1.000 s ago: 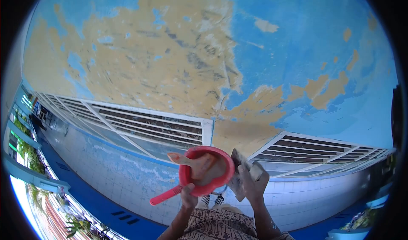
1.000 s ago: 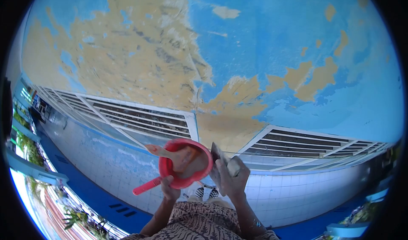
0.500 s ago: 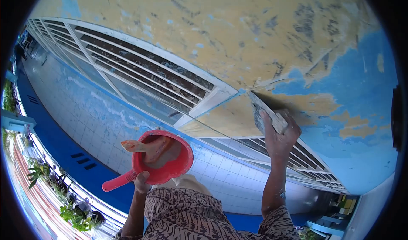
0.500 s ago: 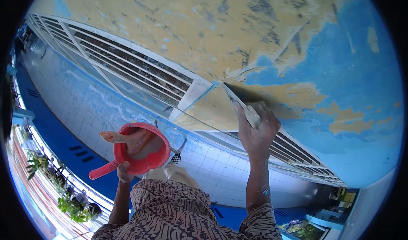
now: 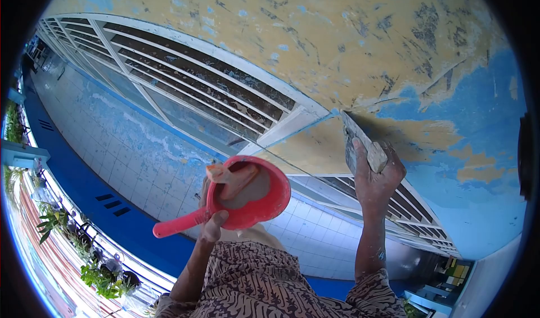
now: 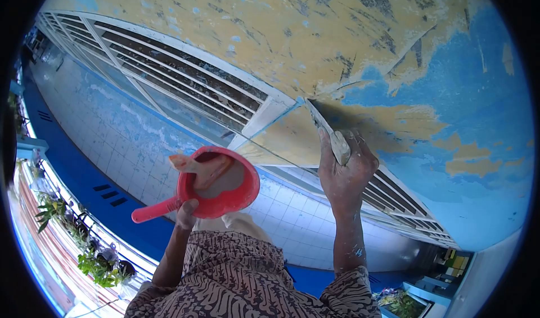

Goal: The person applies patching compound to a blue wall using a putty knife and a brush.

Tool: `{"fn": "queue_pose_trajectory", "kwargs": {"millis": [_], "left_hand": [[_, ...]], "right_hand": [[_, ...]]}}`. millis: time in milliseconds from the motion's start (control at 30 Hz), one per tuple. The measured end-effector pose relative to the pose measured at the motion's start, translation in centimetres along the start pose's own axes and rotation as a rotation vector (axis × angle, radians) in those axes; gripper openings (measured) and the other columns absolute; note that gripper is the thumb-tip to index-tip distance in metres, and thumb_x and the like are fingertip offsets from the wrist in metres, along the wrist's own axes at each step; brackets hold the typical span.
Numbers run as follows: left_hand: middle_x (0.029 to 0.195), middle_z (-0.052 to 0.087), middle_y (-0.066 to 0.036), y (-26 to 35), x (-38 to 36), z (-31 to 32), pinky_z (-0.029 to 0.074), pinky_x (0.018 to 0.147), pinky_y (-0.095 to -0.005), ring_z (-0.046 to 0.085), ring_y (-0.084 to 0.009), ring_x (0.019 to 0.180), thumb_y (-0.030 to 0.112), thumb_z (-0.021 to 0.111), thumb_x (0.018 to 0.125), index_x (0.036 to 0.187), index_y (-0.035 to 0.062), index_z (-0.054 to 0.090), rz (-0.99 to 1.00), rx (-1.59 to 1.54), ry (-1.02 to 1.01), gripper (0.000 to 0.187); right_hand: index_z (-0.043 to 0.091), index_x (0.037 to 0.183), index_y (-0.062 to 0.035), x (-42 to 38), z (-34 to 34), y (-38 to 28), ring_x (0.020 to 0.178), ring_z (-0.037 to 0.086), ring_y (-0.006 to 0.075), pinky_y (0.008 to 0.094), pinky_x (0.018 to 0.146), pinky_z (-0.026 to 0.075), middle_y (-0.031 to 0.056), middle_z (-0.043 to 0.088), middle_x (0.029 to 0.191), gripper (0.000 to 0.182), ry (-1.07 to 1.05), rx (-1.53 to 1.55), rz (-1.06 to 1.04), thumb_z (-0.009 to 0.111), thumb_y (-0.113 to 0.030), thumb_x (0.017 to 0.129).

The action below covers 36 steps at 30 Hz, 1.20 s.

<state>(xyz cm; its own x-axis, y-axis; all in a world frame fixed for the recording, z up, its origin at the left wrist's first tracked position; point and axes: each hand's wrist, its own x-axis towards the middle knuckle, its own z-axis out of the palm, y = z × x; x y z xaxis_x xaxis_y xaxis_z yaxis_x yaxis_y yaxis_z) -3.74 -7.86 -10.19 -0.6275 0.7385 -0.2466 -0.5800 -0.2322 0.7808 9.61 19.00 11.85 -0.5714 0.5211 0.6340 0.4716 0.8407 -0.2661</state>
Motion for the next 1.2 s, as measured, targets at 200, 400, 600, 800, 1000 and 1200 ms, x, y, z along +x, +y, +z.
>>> {"fn": "queue_pose_trajectory", "kwargs": {"millis": [200, 400, 600, 800, 1000, 1200], "left_hand": [[0.137, 0.052, -0.016, 0.6, 2.6, 0.2, 0.037, 0.109, -0.0376, 0.049, -0.0267, 0.128, 0.037, 0.068, 0.074, 0.146, -0.0036, 0.04, -0.167, 0.189, -0.014, 0.088], [0.143, 0.046, -0.018, 3.0, 4.7, 2.2, 0.033, 0.112, -0.039, 0.046, -0.0302, 0.132, 0.04, 0.067, 0.073, 0.145, -0.0041, 0.041, 0.054, 0.241, -0.115, 0.089], [0.146, 0.047, -0.016, 5.8, 5.4, 2.8, 0.032, 0.115, -0.0406, 0.044, -0.0293, 0.137, 0.034, 0.07, 0.066, 0.15, -0.003, 0.035, 0.072, 0.281, -0.28, 0.099], [0.147, 0.046, -0.017, 5.4, 5.8, 3.2, 0.031, 0.115, -0.0421, 0.043, -0.0295, 0.137, 0.039, 0.071, 0.066, 0.151, -0.0016, 0.036, 0.062, 0.312, -0.332, 0.1], [0.147, 0.045, -0.018, 6.5, 6.9, 5.3, 0.03, 0.115, -0.0418, 0.043, -0.0306, 0.137, 0.045, 0.068, 0.068, 0.147, -0.0036, 0.04, 0.171, 0.507, -0.429, 0.097], [0.145, 0.047, -0.018, 4.4, 6.1, 4.3, 0.031, 0.114, -0.0412, 0.044, -0.0301, 0.136, 0.043, 0.064, 0.072, 0.146, -0.0046, 0.041, 0.045, 0.302, -0.318, 0.091]], "right_hand": [[0.065, 0.081, -0.0005, -0.5, 0.2, 0.5, 0.06, 0.066, 0.0277, 0.0351, 0.053, 0.048, 0.0119, 0.064, 0.072, 0.011, 0.002, 0.025, -0.002, 0.075, -0.004, 0.084], [0.066, 0.081, -0.0002, 0.6, 2.1, 0.1, 0.063, 0.068, 0.0279, 0.0363, 0.056, 0.05, 0.0126, 0.067, 0.075, 0.012, 0.024, 0.064, -0.05, 0.077, -0.004, 0.082], [0.066, 0.08, 0.0009, 0.1, 1.2, 0.0, 0.061, 0.067, 0.0274, 0.0352, 0.055, 0.05, 0.013, 0.066, 0.074, 0.013, -0.002, 0.05, 0.023, 0.077, -0.004, 0.083], [0.065, 0.08, -0.0005, -0.4, 0.9, 0.4, 0.06, 0.065, 0.0275, 0.0355, 0.055, 0.049, 0.0116, 0.064, 0.072, 0.014, 0.037, 0.098, 0.056, 0.078, -0.004, 0.081], [0.069, 0.084, 0.0014, -2.2, 0.6, 2.0, 0.061, 0.065, 0.0207, 0.0334, 0.055, 0.049, 0.0113, 0.066, 0.073, 0.01, 0.115, 0.153, 0.11, 0.078, -0.002, 0.083], [0.07, 0.095, 0.0057, -4.8, 0.9, 3.1, 0.073, 0.066, 0.0135, 0.0276, 0.068, 0.05, 0.0091, 0.072, 0.083, 0.012, 0.334, 0.299, 0.306, 0.076, 0.0, 0.086]]}}
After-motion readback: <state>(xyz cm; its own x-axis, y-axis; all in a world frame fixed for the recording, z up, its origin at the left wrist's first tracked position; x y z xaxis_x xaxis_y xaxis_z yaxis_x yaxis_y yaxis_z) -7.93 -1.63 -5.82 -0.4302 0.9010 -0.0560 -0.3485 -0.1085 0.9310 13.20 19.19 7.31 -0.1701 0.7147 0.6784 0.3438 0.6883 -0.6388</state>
